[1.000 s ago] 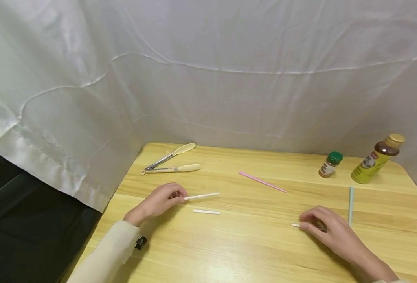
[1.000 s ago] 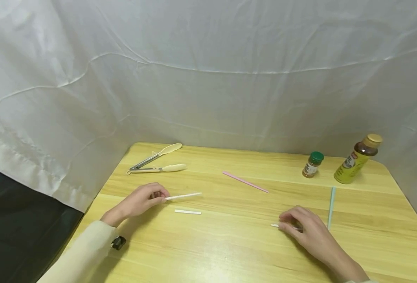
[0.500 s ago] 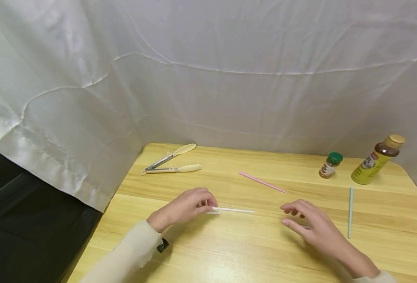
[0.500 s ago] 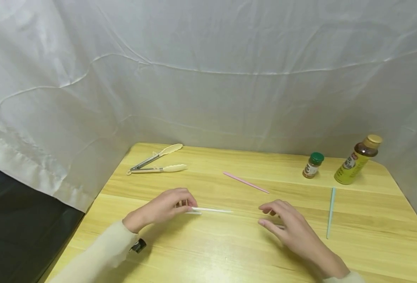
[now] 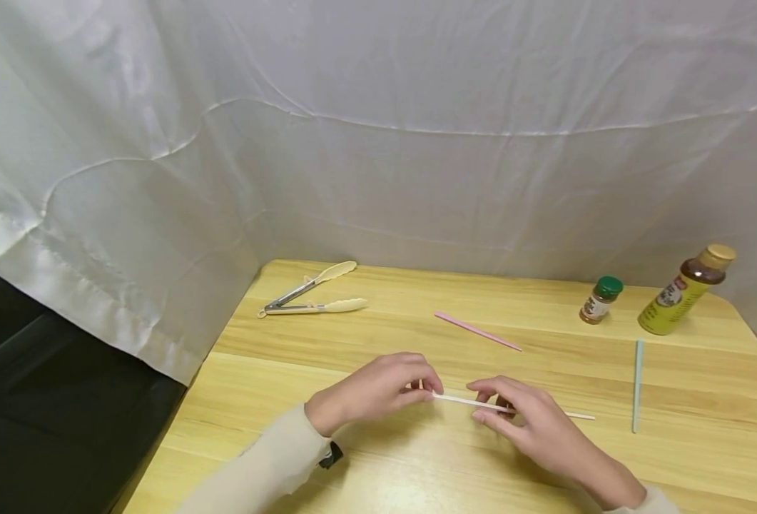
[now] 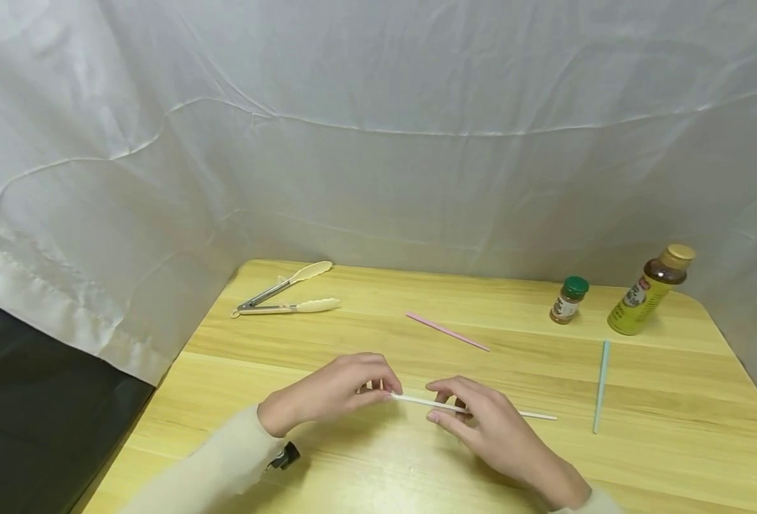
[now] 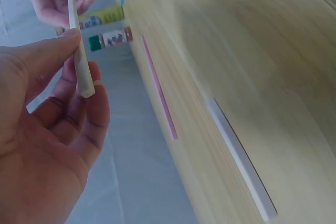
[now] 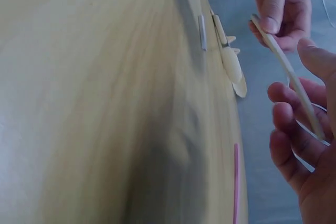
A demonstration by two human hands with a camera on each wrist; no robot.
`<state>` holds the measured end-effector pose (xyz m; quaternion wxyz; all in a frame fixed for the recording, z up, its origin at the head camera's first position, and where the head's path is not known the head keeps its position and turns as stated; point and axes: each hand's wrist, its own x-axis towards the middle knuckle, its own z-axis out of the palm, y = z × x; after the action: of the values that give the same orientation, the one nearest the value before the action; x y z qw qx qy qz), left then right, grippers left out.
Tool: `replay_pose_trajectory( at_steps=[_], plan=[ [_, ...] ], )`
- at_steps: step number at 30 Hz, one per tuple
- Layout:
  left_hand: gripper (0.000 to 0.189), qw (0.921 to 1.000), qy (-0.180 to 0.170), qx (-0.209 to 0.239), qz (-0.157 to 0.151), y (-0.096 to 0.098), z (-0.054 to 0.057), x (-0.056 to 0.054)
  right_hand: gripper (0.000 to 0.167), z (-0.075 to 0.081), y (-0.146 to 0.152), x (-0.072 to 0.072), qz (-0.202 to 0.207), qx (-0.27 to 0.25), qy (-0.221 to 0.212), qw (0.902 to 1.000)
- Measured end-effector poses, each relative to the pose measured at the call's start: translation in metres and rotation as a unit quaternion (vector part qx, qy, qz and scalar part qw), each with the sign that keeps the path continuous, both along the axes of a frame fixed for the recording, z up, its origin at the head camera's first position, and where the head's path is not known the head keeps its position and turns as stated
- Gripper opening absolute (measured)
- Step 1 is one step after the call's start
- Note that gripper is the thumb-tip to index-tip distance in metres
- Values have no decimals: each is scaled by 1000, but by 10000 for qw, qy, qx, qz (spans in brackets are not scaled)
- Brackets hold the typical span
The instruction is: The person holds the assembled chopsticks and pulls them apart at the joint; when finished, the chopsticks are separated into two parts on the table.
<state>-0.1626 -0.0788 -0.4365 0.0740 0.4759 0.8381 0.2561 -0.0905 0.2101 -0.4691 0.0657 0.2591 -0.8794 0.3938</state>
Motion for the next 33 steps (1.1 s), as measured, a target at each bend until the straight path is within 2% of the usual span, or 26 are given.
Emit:
replay_pose_trajectory(
  at_steps=[5,10,16,24,33],
  plan=[
    [14,10000,8,22,-42,7,2,4,9,-5,-3,4,-47,-194,-109,9997],
    [14,10000,-72,41,16,9,2,8,15,-9,-3,5,-78,-322,-3,9995],
    [14,9992,-342,158,151,13,-2,11,18,-9,-4,6,-170,-394,105,9990],
    [15,9979,-326,394,392,21,-11,16,27,-10,-5,8,-286,-454,395,9978],
    [15,9948,-207,688,727,27,-24,23,20,-12,-3,8,-390,-455,359,9976]
  ],
)
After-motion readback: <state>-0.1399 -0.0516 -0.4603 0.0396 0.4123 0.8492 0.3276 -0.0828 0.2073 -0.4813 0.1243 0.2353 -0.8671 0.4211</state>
